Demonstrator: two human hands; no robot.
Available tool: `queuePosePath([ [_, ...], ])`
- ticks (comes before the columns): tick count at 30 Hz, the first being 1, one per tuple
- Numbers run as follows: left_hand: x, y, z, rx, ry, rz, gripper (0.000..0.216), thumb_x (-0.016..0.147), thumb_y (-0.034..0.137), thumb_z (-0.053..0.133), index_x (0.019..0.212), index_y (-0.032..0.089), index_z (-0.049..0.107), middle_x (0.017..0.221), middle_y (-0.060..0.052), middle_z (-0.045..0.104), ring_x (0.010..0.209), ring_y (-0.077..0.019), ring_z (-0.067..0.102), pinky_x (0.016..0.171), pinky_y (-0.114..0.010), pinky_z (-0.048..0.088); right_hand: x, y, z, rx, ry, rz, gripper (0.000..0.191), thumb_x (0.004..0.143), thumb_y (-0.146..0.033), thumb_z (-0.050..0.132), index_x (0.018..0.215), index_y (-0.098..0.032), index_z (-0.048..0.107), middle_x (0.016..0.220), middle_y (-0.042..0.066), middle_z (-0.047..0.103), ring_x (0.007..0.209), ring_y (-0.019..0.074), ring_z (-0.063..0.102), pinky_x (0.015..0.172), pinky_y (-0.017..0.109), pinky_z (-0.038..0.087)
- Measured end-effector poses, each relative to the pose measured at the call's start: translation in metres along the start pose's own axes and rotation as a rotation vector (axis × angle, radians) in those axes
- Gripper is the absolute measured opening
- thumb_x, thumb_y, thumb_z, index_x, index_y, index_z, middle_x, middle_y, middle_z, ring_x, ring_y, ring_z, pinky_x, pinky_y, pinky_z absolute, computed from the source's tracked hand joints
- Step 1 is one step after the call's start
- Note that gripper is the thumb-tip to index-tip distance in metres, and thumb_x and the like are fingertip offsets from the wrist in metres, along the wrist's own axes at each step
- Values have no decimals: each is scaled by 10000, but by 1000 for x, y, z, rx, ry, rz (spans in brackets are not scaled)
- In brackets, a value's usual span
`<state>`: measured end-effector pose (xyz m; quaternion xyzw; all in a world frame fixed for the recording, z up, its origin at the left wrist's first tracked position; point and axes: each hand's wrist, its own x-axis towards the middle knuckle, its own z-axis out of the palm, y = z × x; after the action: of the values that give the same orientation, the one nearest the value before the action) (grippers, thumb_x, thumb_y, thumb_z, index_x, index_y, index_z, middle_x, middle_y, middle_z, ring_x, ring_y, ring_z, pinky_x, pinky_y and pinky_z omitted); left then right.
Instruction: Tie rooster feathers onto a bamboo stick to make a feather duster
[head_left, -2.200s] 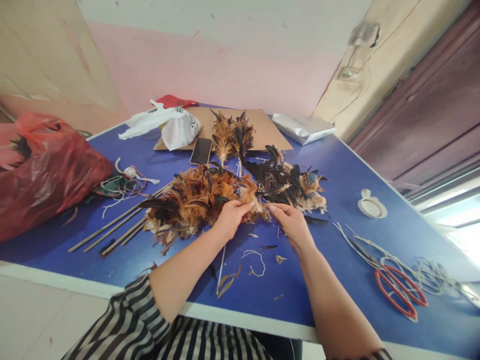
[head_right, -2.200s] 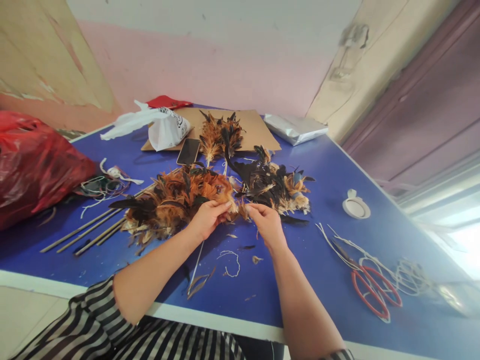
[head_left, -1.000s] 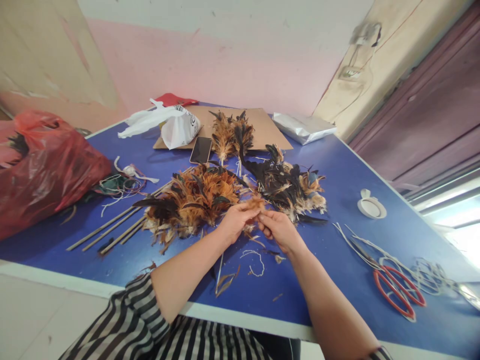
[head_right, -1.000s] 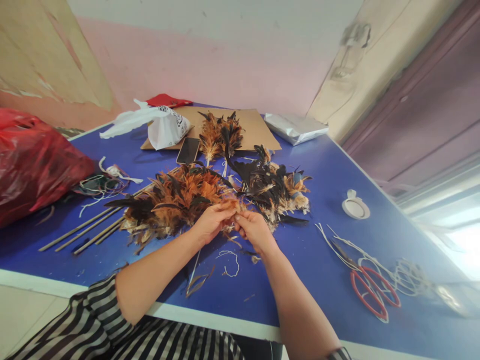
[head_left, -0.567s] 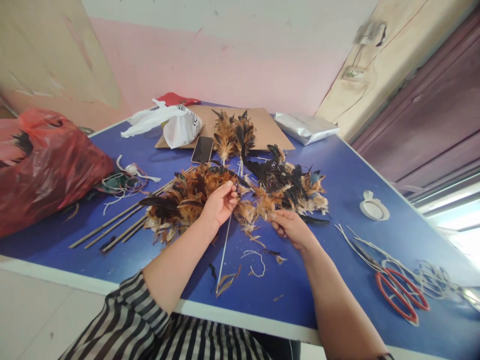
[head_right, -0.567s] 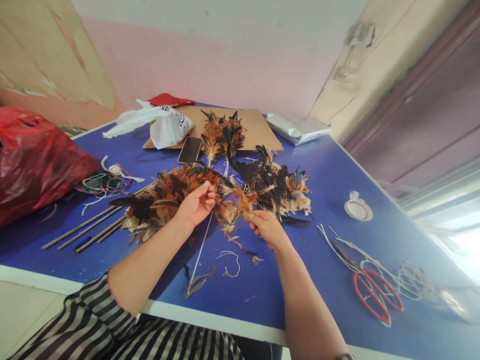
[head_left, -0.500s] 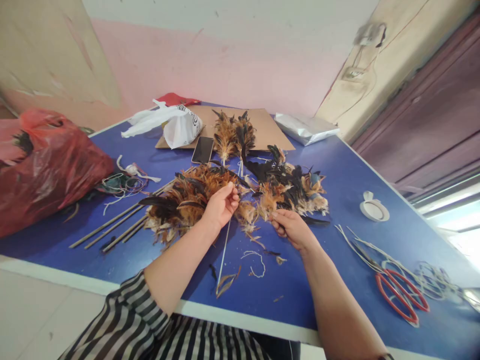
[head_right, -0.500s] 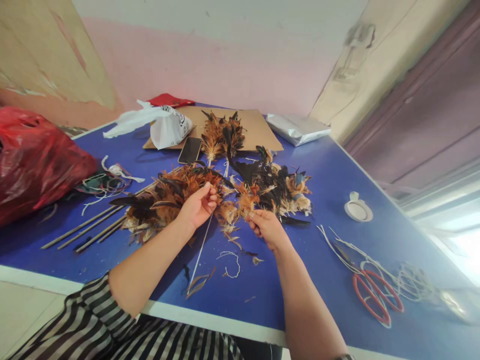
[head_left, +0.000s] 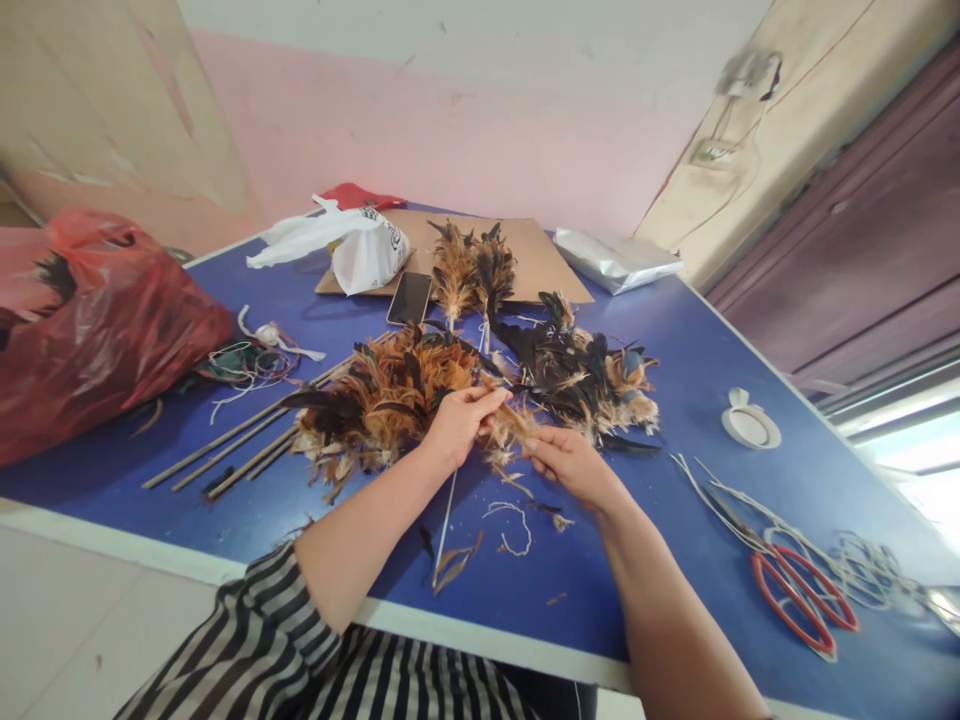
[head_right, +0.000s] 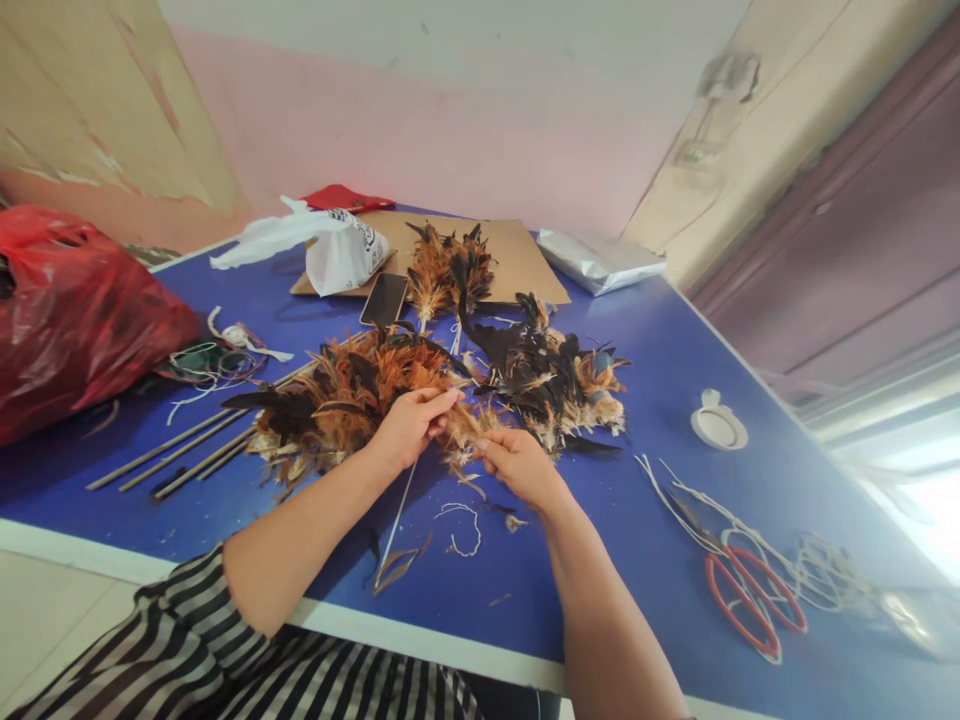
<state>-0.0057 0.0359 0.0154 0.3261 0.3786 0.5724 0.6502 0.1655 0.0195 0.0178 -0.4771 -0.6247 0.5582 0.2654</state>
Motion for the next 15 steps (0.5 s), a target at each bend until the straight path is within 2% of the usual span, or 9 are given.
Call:
queuePosePath([
  [6,7,13,-9,-141,128,86,272,580,297,752,757,99,692,561,17,487,472,-21,392,397,-147,228,0,4,-12,29,101,44,268,720,-414,565,678,-150,582,469,-60,441,375,47,310,386,190,205],
  [8,9,18,-12,-207,219,139,266,560,276,760,757,114,687,603,14,517,482,-17,405,407,-141,249,3,7,-16,21,214,52,265,723,-416,541,683,-157,579,474,-56,453,362,54,305,375,197,201],
  [10,9,18,-12,-223,278,174,253,564,284,754,745,123,681,590,18,519,476,-19,407,410,-143,257,5,10,-19,-80,365,22,273,740,-416,511,655,-163,573,459,-51,454,354,64,302,376,209,214],
  [12,4,12,-7,-123,231,146,242,590,309,735,729,119,678,516,26,488,447,-30,392,404,-157,255,5,9,-19,-274,511,-41,289,763,-398,490,609,-166,571,442,-37,465,364,79,330,397,220,245],
  [15,-8,-8,8,160,-3,-43,265,599,343,725,702,104,676,486,7,504,431,-56,414,410,-187,286,3,3,-15,-577,674,-173,286,807,-349,460,651,-169,618,507,2,554,457,118,458,477,233,313],
])
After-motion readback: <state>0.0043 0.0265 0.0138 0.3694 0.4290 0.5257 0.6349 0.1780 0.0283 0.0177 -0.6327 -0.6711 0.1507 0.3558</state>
